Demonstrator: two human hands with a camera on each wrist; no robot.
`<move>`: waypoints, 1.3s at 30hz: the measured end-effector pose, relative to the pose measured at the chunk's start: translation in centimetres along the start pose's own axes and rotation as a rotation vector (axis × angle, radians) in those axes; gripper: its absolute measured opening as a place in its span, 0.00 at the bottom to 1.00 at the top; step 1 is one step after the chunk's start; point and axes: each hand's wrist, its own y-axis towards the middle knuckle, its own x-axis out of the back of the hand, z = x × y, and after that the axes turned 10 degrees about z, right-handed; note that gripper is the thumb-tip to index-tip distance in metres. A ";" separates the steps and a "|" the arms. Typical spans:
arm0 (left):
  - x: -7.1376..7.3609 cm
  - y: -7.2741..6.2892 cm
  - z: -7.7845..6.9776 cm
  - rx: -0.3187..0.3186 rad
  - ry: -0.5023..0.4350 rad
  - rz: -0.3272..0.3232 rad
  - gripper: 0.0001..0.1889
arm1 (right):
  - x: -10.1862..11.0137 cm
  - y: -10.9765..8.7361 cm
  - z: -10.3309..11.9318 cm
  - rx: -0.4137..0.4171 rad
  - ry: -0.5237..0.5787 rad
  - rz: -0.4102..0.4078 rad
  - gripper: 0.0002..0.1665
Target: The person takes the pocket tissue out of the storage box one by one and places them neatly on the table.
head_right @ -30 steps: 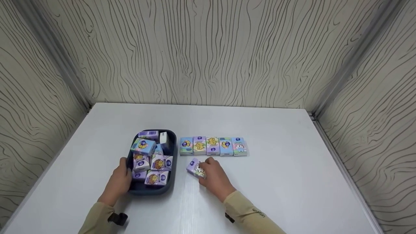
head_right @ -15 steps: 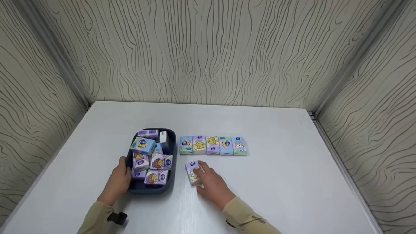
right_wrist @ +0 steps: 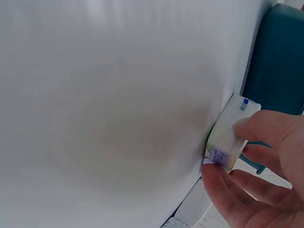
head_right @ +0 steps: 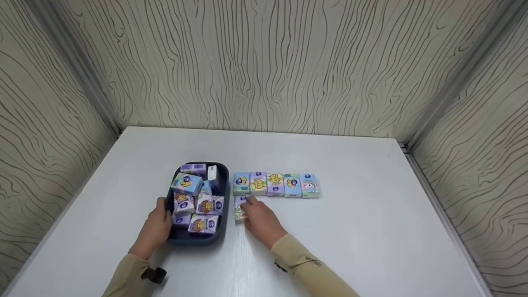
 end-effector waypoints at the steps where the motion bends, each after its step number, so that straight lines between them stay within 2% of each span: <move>1: -0.1 0.0 -0.1 0.004 -0.003 0.002 0.24 | 0.1 0.2 0.0 -0.004 0.006 0.001 0.23; 5: -0.1 -0.1 -0.2 0.010 -0.009 0.005 0.25 | 0.1 0.5 -0.1 -0.019 0.019 0.004 0.23; 12: 0.1 -0.1 -0.5 0.035 -0.024 0.021 0.26 | 0.2 1.1 -0.1 0.000 0.022 -0.014 0.22; 20: 0.0 -0.1 -0.4 0.037 -0.026 0.027 0.26 | 1.4 1.1 0.5 -0.041 -0.010 0.029 0.21; 24: 0.0 -0.1 -0.3 0.014 -0.010 -0.001 0.24 | 2.3 1.4 1.4 -0.022 -0.032 -0.020 0.21; 27: 0.1 0.0 -0.2 -0.003 0.001 -0.015 0.23 | 2.9 2.2 2.1 0.010 -0.043 -0.079 0.21; 30: 0.1 0.1 -0.2 -0.002 0.007 -0.012 0.24 | 3.5 3.4 3.0 0.026 -0.030 -0.095 0.23; 35: 0.0 0.1 -0.1 0.026 -0.002 -0.004 0.25 | 4.5 5.9 4.4 0.014 0.034 -0.017 0.28; 39: -0.2 0.1 -0.2 0.036 -0.023 0.009 0.26 | 4.9 7.9 5.1 0.009 0.037 0.039 0.29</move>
